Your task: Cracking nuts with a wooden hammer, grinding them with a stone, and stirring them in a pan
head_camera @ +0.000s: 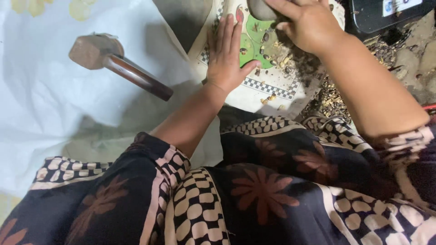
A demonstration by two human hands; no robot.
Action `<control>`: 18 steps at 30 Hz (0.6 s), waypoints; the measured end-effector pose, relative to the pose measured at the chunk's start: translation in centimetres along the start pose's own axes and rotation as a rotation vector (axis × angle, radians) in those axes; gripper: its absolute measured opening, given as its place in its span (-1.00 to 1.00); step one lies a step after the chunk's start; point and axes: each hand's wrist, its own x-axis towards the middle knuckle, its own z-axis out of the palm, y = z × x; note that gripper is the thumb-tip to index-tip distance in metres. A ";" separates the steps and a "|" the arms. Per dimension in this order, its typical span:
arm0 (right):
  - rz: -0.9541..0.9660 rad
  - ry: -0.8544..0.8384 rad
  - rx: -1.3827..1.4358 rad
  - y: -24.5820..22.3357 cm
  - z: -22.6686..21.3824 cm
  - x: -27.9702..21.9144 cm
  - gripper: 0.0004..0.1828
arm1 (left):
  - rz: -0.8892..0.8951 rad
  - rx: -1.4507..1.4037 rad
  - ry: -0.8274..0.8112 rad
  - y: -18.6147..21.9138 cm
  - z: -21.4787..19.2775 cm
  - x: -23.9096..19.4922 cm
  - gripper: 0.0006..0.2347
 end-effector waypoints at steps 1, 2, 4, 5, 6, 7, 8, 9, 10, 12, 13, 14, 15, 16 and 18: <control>0.019 0.024 0.208 -1.5 -1.7 0.3 -0.27 | -0.003 0.039 -0.033 0.1 -0.2 -0.2 -0.06; 0.020 0.025 0.209 -3.2 -3.2 -0.3 -0.27 | -0.002 0.040 -0.034 0.2 -1.0 -0.2 -0.06; 0.302 -0.161 0.450 -6.3 -6.3 -1.8 -0.77 | 0.284 -0.119 0.177 0.8 -2.5 -0.1 -0.58; 0.313 -0.168 0.456 -6.4 -5.2 -2.7 -0.77 | 0.286 -0.126 0.165 0.5 -1.0 0.5 -0.58; 0.265 -0.191 0.432 -6.6 -4.2 -3.7 -0.88 | 0.392 -0.209 0.151 0.4 0.4 1.0 -0.59; 0.215 -0.209 0.401 -6.8 -3.3 -4.6 -0.96 | 0.501 -0.292 0.145 0.3 1.9 1.7 -0.54; 0.222 -0.210 0.401 -7.0 -2.9 -5.5 -0.96 | 0.505 -0.296 0.141 0.6 2.6 1.9 -0.54; 0.267 -0.283 0.267 -7.1 -2.5 -5.8 -0.88 | 0.488 -0.284 0.132 0.6 3.0 2.4 -0.59; 0.312 -0.355 0.133 -7.2 -2.2 -6.0 -0.79 | 0.471 -0.272 0.123 0.6 3.3 2.9 -0.63; 0.518 -0.434 0.265 -7.7 -3.4 -4.7 -0.82 | 0.461 -0.217 0.144 0.7 3.9 3.6 -0.71; 0.724 -0.513 0.397 -7.8 -4.1 -4.0 -0.86 | 0.453 -0.166 0.169 0.8 4.2 4.1 -0.79; 0.724 -0.510 0.397 -7.9 -4.8 -4.0 -0.86 | 0.455 -0.164 0.170 1.3 3.4 4.1 -0.79; 0.676 -0.443 0.451 -8.0 -5.4 -3.9 -0.89 | 0.375 -0.284 0.116 1.5 2.6 4.1 -0.86; 0.627 -0.376 0.503 -8.2 -6.0 -3.9 -0.83 | 0.293 -0.403 0.063 1.8 1.8 4.0 -0.87; 0.492 -0.308 0.463 -7.9 -3.8 -5.1 -0.90 | 0.289 -0.417 0.098 2.0 1.6 3.4 -0.89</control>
